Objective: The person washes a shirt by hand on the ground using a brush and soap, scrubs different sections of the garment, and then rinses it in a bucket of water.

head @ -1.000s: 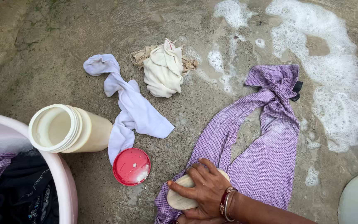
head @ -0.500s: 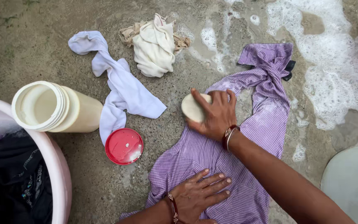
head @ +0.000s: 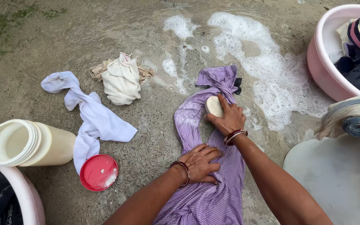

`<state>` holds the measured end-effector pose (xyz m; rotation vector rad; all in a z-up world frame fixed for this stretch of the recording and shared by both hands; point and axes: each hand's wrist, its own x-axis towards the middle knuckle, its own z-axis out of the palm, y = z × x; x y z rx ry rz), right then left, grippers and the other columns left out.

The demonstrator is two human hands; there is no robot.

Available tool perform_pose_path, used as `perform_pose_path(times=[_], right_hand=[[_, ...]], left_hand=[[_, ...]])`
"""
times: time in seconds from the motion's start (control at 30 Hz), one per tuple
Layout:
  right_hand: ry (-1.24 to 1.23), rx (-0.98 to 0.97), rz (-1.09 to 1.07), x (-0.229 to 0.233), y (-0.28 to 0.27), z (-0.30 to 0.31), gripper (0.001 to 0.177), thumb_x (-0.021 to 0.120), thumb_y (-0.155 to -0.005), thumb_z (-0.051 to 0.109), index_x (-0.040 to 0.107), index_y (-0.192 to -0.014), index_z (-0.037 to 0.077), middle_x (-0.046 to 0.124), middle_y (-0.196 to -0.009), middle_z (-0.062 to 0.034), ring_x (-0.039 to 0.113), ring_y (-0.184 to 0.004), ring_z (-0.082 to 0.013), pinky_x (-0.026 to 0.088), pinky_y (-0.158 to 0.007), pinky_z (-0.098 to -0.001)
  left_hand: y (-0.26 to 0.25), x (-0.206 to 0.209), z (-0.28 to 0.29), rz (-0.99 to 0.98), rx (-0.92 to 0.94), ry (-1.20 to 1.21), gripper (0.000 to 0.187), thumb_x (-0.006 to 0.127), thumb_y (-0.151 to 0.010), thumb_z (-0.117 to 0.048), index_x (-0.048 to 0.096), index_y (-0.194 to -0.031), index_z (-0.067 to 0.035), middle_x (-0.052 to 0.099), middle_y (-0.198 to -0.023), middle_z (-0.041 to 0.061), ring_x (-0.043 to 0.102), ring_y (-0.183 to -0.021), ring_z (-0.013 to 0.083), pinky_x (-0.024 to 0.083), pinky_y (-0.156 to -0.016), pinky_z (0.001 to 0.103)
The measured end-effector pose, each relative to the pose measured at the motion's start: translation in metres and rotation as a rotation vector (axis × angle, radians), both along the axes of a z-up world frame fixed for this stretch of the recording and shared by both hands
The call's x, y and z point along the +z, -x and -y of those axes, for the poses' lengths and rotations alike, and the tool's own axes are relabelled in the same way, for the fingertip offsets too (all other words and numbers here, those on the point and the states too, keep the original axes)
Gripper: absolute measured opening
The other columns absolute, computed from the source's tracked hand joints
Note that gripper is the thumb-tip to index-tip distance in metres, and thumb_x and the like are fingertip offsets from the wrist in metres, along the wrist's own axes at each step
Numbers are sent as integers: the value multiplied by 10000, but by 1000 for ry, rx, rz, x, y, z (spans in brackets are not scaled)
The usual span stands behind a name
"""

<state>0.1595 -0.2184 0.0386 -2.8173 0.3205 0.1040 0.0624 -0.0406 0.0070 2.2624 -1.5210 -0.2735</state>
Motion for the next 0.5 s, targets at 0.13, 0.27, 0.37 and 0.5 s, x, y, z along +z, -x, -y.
perform_pose_path(times=[0.13, 0.27, 0.37, 0.5], right_hand=[[-107, 246, -19, 5, 97, -26, 1037, 672, -638, 678, 371, -1555, 299, 577, -1105, -208, 532, -1043, -359, 426, -939, -586], [136, 731, 306, -16, 130, -22, 894, 655, -719, 729, 445, -1490, 329, 595, -1077, -184, 547, -1118, -336, 241, -1092, -734], [253, 203, 201, -8, 16, 23, 982, 672, -711, 659, 414, -1587, 298, 584, -1121, -229, 539, -1118, -385, 228, -1116, -666], [157, 209, 52, 12, 28, -5, 1027, 692, -628, 691, 393, -1549, 349, 588, -1135, -199, 535, -1066, -352, 293, -1029, -625]], left_hand=[[73, -46, -13, -23, -189, 74, 360, 653, -889, -488, 710, -949, -138, 468, -1587, 104, 340, -1548, 266, 289, -1264, 443], [136, -83, -25, -13, -97, 140, 400, 394, -1083, -476, 692, -1112, -211, 332, -1683, 81, 178, -1627, 238, 161, -1293, 488], [148, -86, -35, -237, -291, -93, 418, 385, -1051, -428, 711, -1005, -171, 273, -1741, 112, 181, -1625, 265, 172, -1297, 542], [142, -101, -30, 26, -115, 226, 437, 366, -1130, -464, 663, -1356, -237, 302, -1763, 12, 224, -1651, 215, 175, -1340, 542]])
